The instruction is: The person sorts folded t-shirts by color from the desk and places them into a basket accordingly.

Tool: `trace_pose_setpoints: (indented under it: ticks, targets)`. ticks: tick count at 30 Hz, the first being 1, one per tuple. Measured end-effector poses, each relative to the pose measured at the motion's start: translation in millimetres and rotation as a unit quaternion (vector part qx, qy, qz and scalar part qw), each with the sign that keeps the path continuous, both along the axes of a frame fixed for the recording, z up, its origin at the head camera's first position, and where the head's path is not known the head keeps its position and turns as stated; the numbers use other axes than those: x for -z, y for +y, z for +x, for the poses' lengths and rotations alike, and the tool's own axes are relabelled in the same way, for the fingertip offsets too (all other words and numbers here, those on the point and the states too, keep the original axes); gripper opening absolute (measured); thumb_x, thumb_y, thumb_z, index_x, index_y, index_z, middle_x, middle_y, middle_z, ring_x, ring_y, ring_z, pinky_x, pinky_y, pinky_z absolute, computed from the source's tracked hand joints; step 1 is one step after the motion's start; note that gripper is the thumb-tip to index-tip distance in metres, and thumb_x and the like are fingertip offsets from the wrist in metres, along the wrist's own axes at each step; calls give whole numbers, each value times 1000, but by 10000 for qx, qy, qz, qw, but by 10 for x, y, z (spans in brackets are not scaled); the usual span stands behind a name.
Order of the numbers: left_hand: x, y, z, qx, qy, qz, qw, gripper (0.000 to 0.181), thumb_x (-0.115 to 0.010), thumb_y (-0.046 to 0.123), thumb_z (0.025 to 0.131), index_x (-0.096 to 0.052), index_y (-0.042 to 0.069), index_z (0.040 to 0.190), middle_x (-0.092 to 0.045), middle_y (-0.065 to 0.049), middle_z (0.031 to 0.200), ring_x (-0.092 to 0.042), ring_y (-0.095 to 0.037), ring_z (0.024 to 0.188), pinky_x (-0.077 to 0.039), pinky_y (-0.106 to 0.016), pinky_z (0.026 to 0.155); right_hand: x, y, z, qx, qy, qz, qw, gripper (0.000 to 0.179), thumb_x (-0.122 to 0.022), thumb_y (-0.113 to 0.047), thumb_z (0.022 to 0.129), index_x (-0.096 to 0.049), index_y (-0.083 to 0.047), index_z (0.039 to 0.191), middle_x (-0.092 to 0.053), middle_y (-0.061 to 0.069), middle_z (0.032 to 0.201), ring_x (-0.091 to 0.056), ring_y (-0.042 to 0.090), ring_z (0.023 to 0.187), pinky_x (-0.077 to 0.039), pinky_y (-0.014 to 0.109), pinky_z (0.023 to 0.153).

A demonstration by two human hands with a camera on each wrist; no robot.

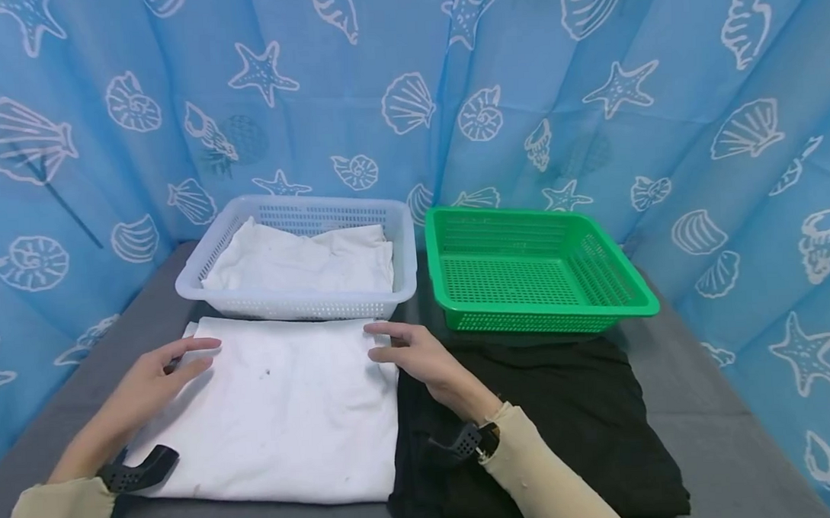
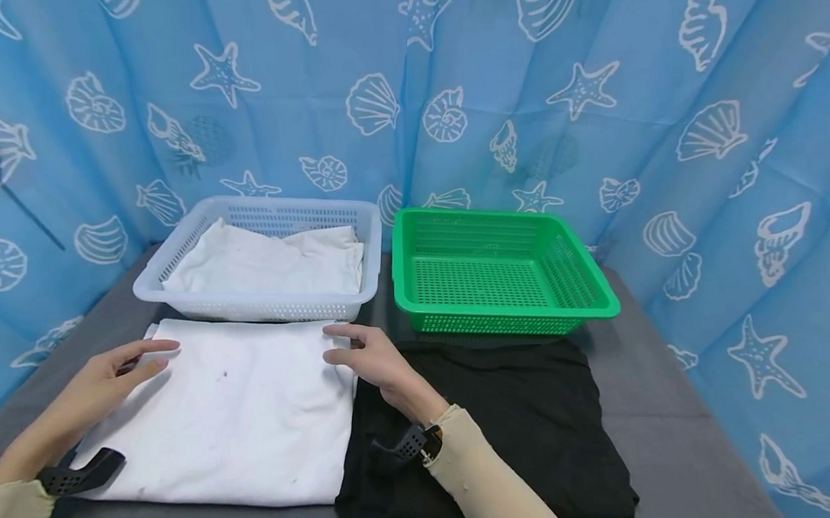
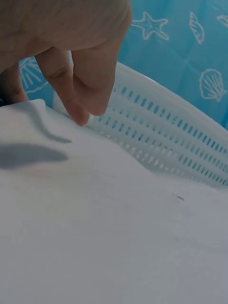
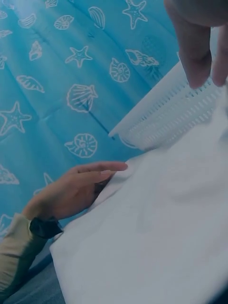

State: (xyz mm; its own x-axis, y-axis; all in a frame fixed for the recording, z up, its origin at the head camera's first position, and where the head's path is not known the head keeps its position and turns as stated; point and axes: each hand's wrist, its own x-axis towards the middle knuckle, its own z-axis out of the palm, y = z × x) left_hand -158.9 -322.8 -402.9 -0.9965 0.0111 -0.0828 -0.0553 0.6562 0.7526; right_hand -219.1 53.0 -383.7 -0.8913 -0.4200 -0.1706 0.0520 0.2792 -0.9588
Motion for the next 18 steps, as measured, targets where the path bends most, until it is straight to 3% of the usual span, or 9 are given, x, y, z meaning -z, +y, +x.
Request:
trace_pose_setpoints:
  ticks: [4, 12, 18]
  targets:
    - [-16, 34, 19, -100, -62, 127, 9998, 62, -54, 47, 100, -47, 4, 145, -27, -32, 152, -19, -54, 137, -25, -70, 98, 13, -3, 6, 77, 133, -217, 9996, 38, -72, -16, 91, -68, -16, 128, -54, 2, 137, -43, 26, 130, -28, 51, 110]
    - [20, 54, -2, -234, -119, 111, 9996, 68, -51, 48, 101, -41, -2, 147, -21, -34, 153, -10, -54, 139, -15, -69, 105, 25, -7, 23, -107, 209, 1, 9997, 36, -74, -15, 89, -70, -17, 125, -55, 2, 137, -46, 24, 120, -34, 50, 106]
    - [73, 37, -5, -468, -92, 56, 9988, 64, -46, 44, 103, -42, -3, 146, -25, -33, 152, -14, -54, 138, -20, -70, 102, 36, -30, 48, -375, 919, 128, 9950, 35, -75, -14, 88, -72, -18, 123, -60, -2, 128, -51, 20, 104, -45, 37, 85]
